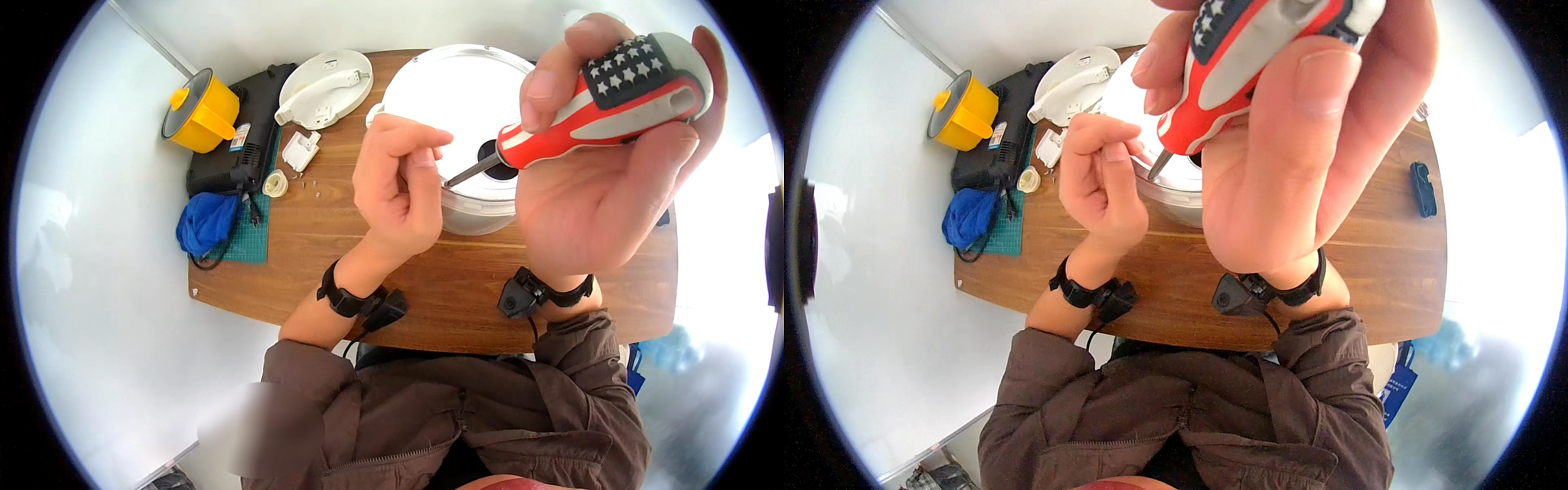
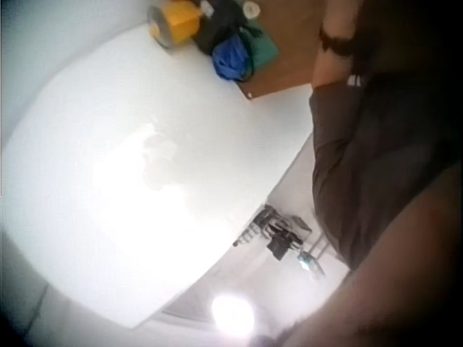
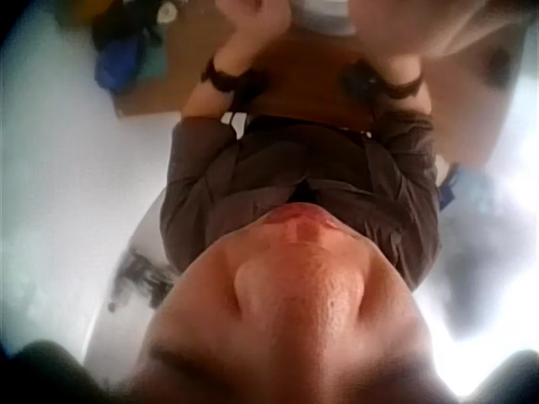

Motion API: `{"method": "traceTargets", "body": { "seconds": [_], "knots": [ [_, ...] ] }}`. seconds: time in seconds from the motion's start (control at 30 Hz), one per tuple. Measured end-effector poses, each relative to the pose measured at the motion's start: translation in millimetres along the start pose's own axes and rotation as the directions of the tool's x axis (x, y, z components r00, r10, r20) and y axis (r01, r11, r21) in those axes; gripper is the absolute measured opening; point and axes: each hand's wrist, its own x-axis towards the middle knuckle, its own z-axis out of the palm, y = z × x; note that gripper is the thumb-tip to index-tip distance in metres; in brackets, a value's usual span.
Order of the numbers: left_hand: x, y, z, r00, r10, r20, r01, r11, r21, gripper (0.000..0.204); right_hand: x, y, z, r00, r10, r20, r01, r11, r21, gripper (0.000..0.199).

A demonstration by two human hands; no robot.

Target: The person disassembles a white rice cooker on a wooden table. They open the lid, remove the inner pot, and use a screwdriver to unscrew and separate the lid components.

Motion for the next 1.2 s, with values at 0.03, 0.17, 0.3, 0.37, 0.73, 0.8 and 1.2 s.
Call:
{"method": "traceTargets", "body": {
  "seconds": [0.03,0.17,0.3,0.37,0.73,0.8,1.2],
  "knots": [
    [-1.8,-2.1,0.5,1.0,0.026,0.004,-0.026,1.0,0.004,0.02,-0.2,1.5,1.3,1.0,0.0,0.004,0.0,1.0,-0.015,0.074],
    [-3.4,-6.1,0.6,0.996,0.085,-0.005,-0.085,0.996,0.028,0.022,3.0,2.4,5.2,1.0,-0.007,0.021,0.009,0.996,-0.093,0.082],
    [-2.2,0.3,3.5,0.998,0.006,-0.055,-0.006,1.0,0.01,0.023,10.8,8.8,8.9,0.996,-0.033,0.08,0.053,0.963,-0.264,0.09],
    [-2.9,1.3,3.3,0.997,-0.028,-0.076,0.026,0.999,-0.029,0.024,17.7,6.3,17.9,0.994,-0.041,0.103,0.08,0.91,-0.407,0.094],
    [0.9,-4.6,3.9,0.991,0.123,-0.044,-0.12,0.991,0.057,0.037,16.3,8.1,27.2,1.0,0.008,-0.026,-0.021,0.827,-0.561,0.081],
    [-0.6,-9.9,3.9,0.988,0.144,-0.051,-0.139,0.986,0.09,0.035,17.1,17.5,27.0,0.999,0.05,0.021,-0.032,0.861,-0.508,0.069],
    [-2.5,-7.0,2.2,0.993,0.112,-0.041,-0.108,0.991,0.077,0.034,14.0,15.6,15.7,0.996,0.087,-0.001,-0.073,0.83,-0.553,0.065]
  ]
}}
